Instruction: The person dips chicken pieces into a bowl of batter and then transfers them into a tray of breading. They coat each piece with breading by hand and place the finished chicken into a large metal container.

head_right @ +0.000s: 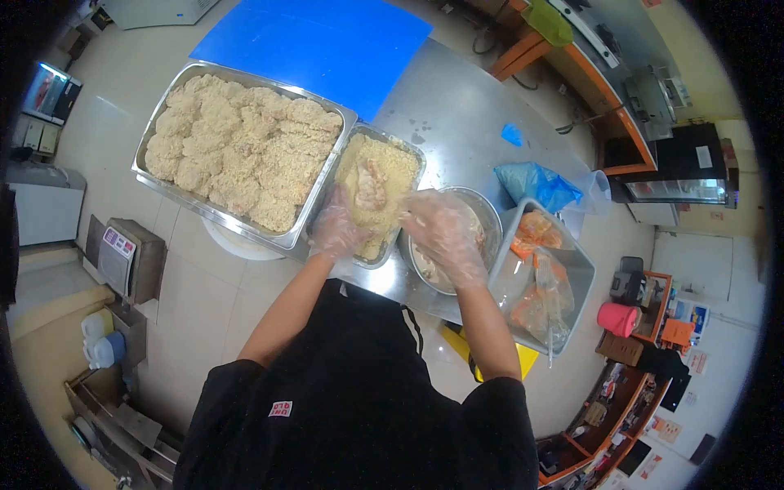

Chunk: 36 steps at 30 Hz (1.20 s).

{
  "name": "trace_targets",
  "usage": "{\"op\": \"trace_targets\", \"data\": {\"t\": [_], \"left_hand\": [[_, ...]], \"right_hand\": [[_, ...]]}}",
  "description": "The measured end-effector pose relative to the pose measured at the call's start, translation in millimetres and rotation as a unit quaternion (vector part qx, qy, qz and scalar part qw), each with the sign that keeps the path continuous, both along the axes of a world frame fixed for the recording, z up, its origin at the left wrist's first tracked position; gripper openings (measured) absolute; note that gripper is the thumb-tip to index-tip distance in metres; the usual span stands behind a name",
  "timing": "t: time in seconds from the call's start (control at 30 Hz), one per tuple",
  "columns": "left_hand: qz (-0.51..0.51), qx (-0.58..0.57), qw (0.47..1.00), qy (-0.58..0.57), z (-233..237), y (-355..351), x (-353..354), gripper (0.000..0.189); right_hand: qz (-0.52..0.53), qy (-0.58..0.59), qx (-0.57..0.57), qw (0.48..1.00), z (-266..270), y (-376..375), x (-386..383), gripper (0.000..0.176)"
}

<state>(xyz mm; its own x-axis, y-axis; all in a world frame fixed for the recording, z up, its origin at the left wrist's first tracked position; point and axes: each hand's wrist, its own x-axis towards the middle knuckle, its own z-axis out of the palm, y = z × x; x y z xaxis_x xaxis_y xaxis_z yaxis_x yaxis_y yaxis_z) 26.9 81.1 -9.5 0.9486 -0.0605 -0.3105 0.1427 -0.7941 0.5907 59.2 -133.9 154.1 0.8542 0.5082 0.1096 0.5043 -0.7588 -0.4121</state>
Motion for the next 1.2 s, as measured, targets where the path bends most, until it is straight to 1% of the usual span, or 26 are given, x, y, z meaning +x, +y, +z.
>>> {"op": "trace_targets", "data": {"t": [0.07, 0.1, 0.17, 0.2, 0.3, 0.37, 0.43, 0.47, 0.5, 0.57, 0.6, 0.7, 0.8, 0.87, 0.93, 1.0, 1.03, 1.07, 1.1, 1.17, 1.2], "left_hand": [[0.006, 0.084, 0.996, -0.033, 4, -14, -6, 0.114], [0.008, 0.127, 0.991, -0.049, 6, -19, -8, 0.108], [0.037, 0.115, 0.993, -0.015, -1, -24, -9, 0.098], [0.051, 0.11, 0.993, 0.002, -8, -25, -11, 0.093], [0.027, 0.108, 0.993, -0.041, -52, -21, -15, 0.061], [-0.017, 0.149, 0.985, -0.083, -99, -11, -10, 0.065], [0.029, 0.058, 0.997, -0.04, -90, -2, 6, 0.072], [0.099, -0.054, 0.993, 0.025, -51, -2, 19, 0.077], [0.168, -0.165, 0.967, 0.092, -18, -4, 26, 0.082], [0.184, -0.079, 0.979, 0.025, 14, -17, 24, 0.09], [0.19, -0.038, 0.981, -0.009, 21, -22, 18, 0.093], [0.08, 0.121, 0.989, 0.042, 20, -18, -16, 0.09], [0.111, 0.006, 0.993, -0.04, -29, -11, -35, 0.082], [0.145, -0.095, 0.985, 0.019, -30, -8, -13, 0.076], [0.16, -0.103, 0.981, -0.047, -35, -8, 8, 0.069], [0.151, -0.017, 0.96, -0.234, -45, -14, 17, 0.06], [0.12, 0.051, 0.978, -0.165, -57, -12, 17, 0.059], [0.088, 0.12, 0.984, -0.095, -67, -7, 17, 0.057], [0.056, 0.188, 0.98, -0.025, -69, -5, 19, 0.056], [0.087, 0.137, 0.986, -0.036, -73, -2, 19, 0.056], [0.114, 0.054, 0.992, -0.033, -67, -1, 21, 0.056]], "right_hand": [[-0.043, -0.004, 0.072, 0.996, 14, -17, -8, 0.024], [-0.076, 0.007, 0.083, 0.994, 14, -29, -12, 0.025], [-0.141, 0.034, 0.106, 0.984, 9, -54, -19, 0.027], [-0.153, 0.048, 0.115, 0.98, 3, -64, -22, 0.028], [-0.185, 0.087, 0.158, 0.966, -23, -87, -28, 0.03], [-0.2, 0.112, 0.198, 0.953, -40, -96, -31, 0.031], [-0.183, 0.107, 0.194, 0.958, -43, -98, -34, 0.031], [-0.174, 0.104, 0.191, 0.96, -43, -98, -34, 0.031], [-0.173, 0.108, 0.201, 0.958, -45, -98, -34, 0.031], [-0.17, 0.118, 0.216, 0.954, -48, -99, -35, 0.031], [-0.169, 0.121, 0.224, 0.952, -48, -100, -37, 0.031], [-0.165, 0.136, 0.237, 0.948, -48, -100, -34, 0.031], [-0.164, 0.164, 0.23, 0.945, -50, -102, -33, 0.032], [-0.151, 0.162, 0.228, 0.948, -50, -102, -33, 0.032], [-0.144, 0.164, 0.228, 0.949, -54, -102, -34, 0.033], [-0.147, 0.17, 0.23, 0.947, -58, -102, -35, 0.033], [-0.152, 0.176, 0.233, 0.944, -59, -102, -36, 0.033], [-0.156, 0.182, 0.236, 0.942, -60, -102, -35, 0.033], [-0.151, 0.179, 0.227, 0.945, -59, -102, -35, 0.033], [-0.142, 0.173, 0.212, 0.951, -58, -101, -35, 0.032], [-0.141, 0.177, 0.225, 0.948, -60, -99, -34, 0.031]]}}
